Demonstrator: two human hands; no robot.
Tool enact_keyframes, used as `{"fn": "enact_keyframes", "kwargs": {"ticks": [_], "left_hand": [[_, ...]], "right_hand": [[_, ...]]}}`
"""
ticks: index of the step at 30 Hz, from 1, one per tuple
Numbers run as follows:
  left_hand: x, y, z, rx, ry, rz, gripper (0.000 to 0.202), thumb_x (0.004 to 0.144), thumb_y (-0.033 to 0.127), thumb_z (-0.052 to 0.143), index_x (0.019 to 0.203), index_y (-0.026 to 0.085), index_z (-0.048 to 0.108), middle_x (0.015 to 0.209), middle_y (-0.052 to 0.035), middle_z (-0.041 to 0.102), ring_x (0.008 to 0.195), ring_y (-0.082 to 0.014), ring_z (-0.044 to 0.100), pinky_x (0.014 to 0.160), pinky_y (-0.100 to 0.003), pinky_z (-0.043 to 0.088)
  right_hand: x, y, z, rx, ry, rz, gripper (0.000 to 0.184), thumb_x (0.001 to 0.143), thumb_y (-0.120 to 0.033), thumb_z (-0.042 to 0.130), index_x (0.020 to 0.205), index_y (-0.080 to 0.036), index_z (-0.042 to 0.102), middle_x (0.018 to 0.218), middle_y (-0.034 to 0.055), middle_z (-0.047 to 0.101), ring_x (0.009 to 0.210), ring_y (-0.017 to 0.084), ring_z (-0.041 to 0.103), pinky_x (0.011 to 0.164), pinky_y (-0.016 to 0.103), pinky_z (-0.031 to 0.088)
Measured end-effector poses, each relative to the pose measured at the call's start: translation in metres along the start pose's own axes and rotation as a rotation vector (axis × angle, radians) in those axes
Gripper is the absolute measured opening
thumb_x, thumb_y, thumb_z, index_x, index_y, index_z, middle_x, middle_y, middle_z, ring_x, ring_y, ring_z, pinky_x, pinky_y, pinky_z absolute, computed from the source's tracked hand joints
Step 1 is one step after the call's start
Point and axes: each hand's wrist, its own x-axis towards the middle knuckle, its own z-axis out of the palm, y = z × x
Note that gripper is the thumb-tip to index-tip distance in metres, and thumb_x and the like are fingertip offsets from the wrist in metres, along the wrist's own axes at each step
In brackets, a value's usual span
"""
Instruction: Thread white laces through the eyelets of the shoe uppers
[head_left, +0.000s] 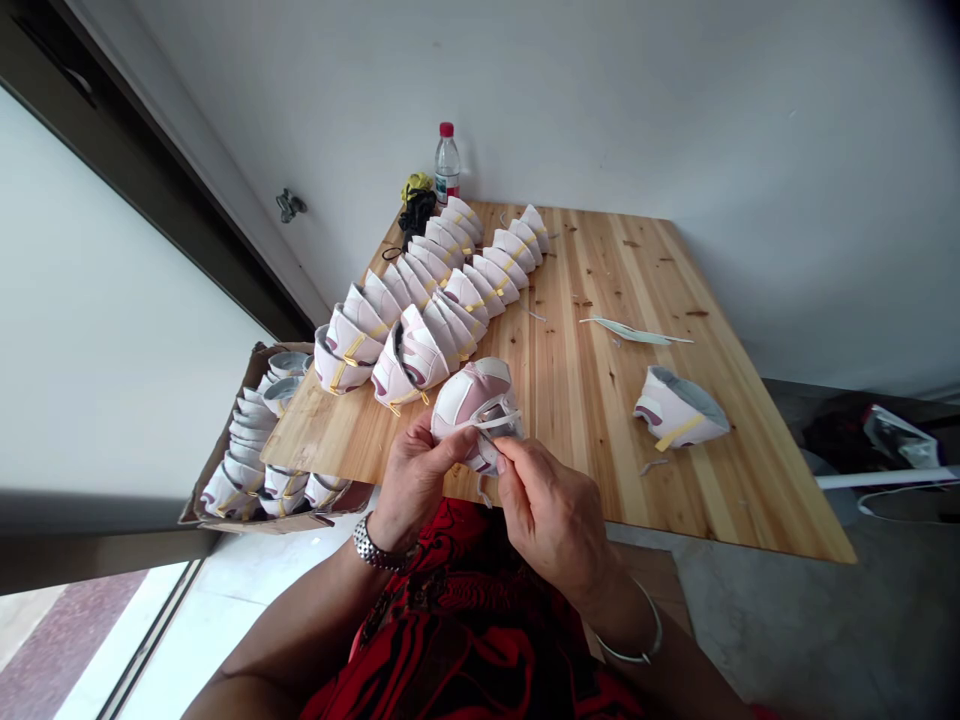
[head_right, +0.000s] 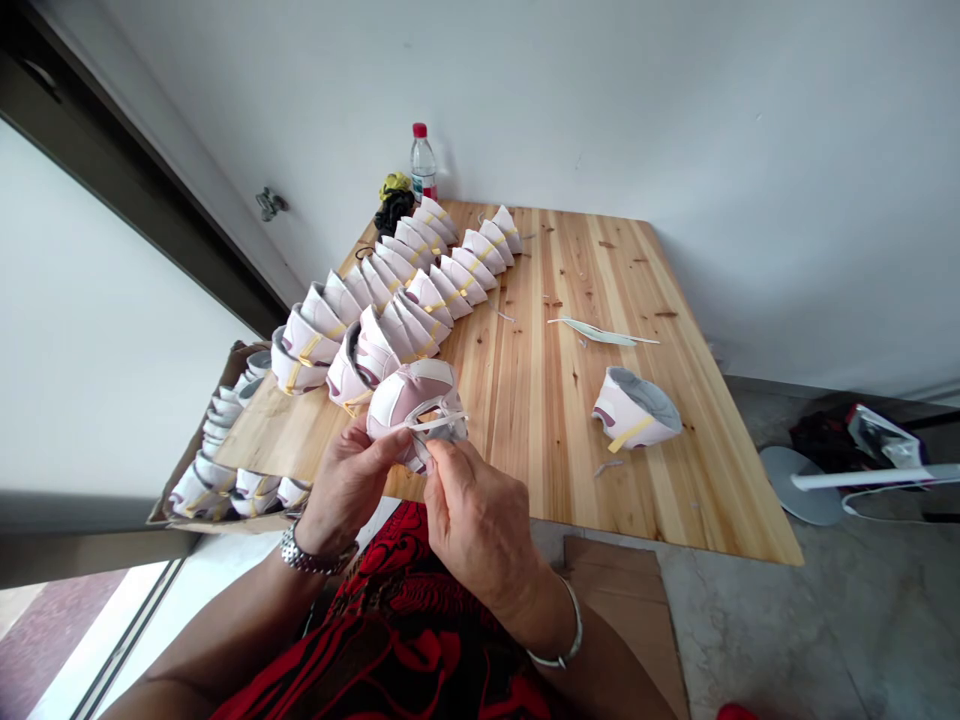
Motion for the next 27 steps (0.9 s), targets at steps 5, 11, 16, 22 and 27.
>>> {"fn": "enact_keyframes", "kwargs": {"ticks": [5, 11, 16, 22, 27], "left_hand": [[-0.0024, -0.0011, -0.0004, 0.019, -0.007, 0.029, 0.028, 0.072, 0.031, 0.086, 0.092, 0.015, 0.077, 0.084, -0.0033, 0.076, 0.070, -0.0133, 0.064, 0.068, -0.025, 0.053], [-0.0053, 0.0015, 0.0027, 0.029, -0.020, 0.029, 0.028, 0.073, 0.032, 0.085, 0.095, 0.016, 0.077, 0.086, -0.0033, 0.075, 0.072, -0.0129, 0.063, 0.068, -0.024, 0.054], [-0.0058, 0.0052, 0.0055, 0.006, -0.017, 0.017, 0.031, 0.072, 0.032, 0.085, 0.097, 0.016, 0.077, 0.088, -0.0039, 0.075, 0.072, -0.0135, 0.063, 0.067, -0.024, 0.053], [-0.0074, 0.0062, 0.0074, 0.017, -0.018, 0.004, 0.031, 0.072, 0.033, 0.085, 0.096, 0.015, 0.076, 0.088, -0.0050, 0.075, 0.072, -0.0149, 0.064, 0.067, -0.026, 0.054], [-0.0078, 0.0048, 0.0070, 0.029, -0.030, 0.023, 0.029, 0.073, 0.033, 0.085, 0.093, 0.015, 0.076, 0.086, -0.0051, 0.075, 0.072, -0.0142, 0.064, 0.067, -0.025, 0.054]], "right_hand": [[0.0018, -0.0012, 0.0013, -0.074, 0.024, -0.024, 0.026, 0.100, -0.013, 0.041, 0.116, -0.014, 0.062, 0.089, 0.0096, 0.074, 0.075, 0.019, 0.071, 0.065, 0.029, 0.051], [0.0005, -0.0014, -0.0020, -0.135, 0.052, -0.023, 0.031, 0.101, -0.014, 0.040, 0.122, -0.013, 0.062, 0.085, 0.0089, 0.073, 0.073, 0.019, 0.070, 0.063, 0.029, 0.050], [-0.0022, -0.0044, -0.0063, -0.176, 0.060, -0.054, 0.032, 0.100, -0.014, 0.043, 0.125, -0.014, 0.062, 0.087, 0.0082, 0.074, 0.075, 0.019, 0.070, 0.063, 0.029, 0.049], [-0.0004, -0.0061, -0.0068, -0.248, 0.099, -0.060, 0.029, 0.101, -0.014, 0.046, 0.121, -0.017, 0.067, 0.079, 0.0058, 0.072, 0.069, 0.017, 0.068, 0.063, 0.029, 0.045], [-0.0009, -0.0062, -0.0058, -0.267, 0.104, -0.070, 0.031, 0.102, -0.012, 0.043, 0.120, -0.015, 0.067, 0.079, 0.0063, 0.071, 0.071, 0.017, 0.068, 0.064, 0.029, 0.046]]}}
